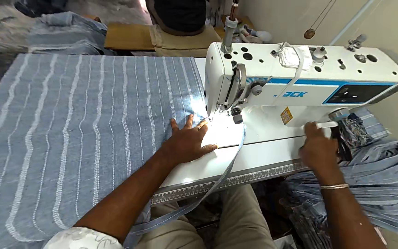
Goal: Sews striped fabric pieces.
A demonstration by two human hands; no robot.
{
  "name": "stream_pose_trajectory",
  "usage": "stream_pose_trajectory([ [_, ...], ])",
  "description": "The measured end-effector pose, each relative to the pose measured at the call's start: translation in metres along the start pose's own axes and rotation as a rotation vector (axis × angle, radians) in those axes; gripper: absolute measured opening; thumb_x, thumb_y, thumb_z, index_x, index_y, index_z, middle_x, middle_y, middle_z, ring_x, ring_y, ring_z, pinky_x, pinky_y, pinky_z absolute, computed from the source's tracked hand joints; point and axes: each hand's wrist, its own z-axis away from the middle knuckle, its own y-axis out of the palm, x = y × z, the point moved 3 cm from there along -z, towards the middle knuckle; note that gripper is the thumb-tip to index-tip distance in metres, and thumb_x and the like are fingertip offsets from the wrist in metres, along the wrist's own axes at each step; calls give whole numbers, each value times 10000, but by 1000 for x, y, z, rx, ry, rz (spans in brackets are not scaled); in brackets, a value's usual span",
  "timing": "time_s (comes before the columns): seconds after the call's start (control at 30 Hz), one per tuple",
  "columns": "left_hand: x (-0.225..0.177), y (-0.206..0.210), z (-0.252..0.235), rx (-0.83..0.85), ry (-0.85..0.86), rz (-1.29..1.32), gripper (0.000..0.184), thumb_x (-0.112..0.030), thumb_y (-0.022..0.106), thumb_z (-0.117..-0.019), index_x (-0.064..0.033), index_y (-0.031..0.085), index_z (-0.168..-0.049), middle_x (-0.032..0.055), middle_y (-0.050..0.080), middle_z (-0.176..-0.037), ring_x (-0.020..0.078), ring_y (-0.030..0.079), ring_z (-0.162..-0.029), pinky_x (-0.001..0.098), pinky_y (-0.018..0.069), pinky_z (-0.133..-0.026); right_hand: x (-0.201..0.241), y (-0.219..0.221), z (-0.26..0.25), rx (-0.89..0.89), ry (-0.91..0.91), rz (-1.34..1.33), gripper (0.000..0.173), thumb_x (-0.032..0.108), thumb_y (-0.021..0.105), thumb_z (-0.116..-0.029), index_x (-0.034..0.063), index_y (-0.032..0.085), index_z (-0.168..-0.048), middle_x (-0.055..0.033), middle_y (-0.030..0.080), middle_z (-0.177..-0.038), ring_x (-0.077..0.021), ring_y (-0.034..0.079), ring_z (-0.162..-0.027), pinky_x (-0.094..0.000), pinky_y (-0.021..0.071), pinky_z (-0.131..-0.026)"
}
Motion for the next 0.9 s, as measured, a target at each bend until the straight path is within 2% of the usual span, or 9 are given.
stream_pose_trajectory([
  [0.1,-6,2,5,15,-12,7,910,-827,379,-918,-194,443,-1568,12,365,-1669,432,201,-1566,859,85,-1110,-6,18,1,133,-52,67,734,-38,719,-844,-31,441,-1523,-286,455,-1544,-578,428,-1386,-914,177,-1029],
  [0.2,-10,5,12,37,-15,-12,932,-853,363,-904,-204,438,-1569,20,365,-1668,428,188,-1570,853,89,-1116,-9,-1,-6,55,-72,12,465,-15,588,-954,-8,573,-1419,-274,532,-1479,-556,448,-1383,-870,269,-1029],
  [0.37,-7,2,5,17,-20,11,908,-812,400,-926,-180,423,-1578,26,350,-1676,417,183,-1574,847,82,-1118,-4,-23,-11,-6,-73,-33,389,35,520,-1031,-23,581,-1410,-271,550,-1464,-507,527,-1339,-730,420,-1044],
  [0.47,-6,0,0,2,-35,24,917,-798,424,-928,-174,382,-1599,2,311,-1693,415,172,-1577,854,81,-1112,-5,-10,-6,-63,-57,-39,439,6,533,-997,-20,551,-1435,-257,516,-1504,-492,488,-1384,-732,410,-1050],
  [0.57,-7,-1,-2,16,-60,15,937,-802,435,-921,-158,378,-1599,2,286,-1704,423,159,-1577,859,68,-1105,-9,18,1,-43,-52,-35,598,-81,645,-863,-33,536,-1449,-258,493,-1525,-522,447,-1403,-832,295,-1061],
  [0.7,-3,0,2,59,-7,20,940,-806,455,-912,-156,401,-1588,-7,263,-1712,400,139,-1587,845,83,-1122,-3,-8,6,-102,-30,-78,383,24,519,-1002,-18,589,-1377,-298,571,-1408,-558,514,-1309,-795,381,-1016],
  [0.77,12,-10,0,62,47,74,798,-682,504,-978,-116,478,-1541,76,353,-1670,401,268,-1550,793,188,-1150,36,-29,26,-112,-64,-165,369,61,505,-1030,-7,605,-1379,-284,645,-1281,-495,640,-1136,-702,502,-926],
  [0.83,31,-35,-4,-14,30,151,586,-489,535,-1050,-83,557,-1472,166,545,-1510,374,529,-1388,655,397,-1129,102,-30,72,-1,-277,-331,301,76,567,-1015,30,665,-1295,-191,718,-1085,-342,714,-916,-553,592,-784],
  [0.9,52,-63,-3,-136,-73,199,466,-396,524,-1076,-63,617,-1389,250,680,-1250,439,660,-1166,684,488,-996,185,-1,129,284,-637,-509,294,115,624,-976,107,701,-1259,-74,737,-1084,-223,715,-976,-448,602,-851],
])
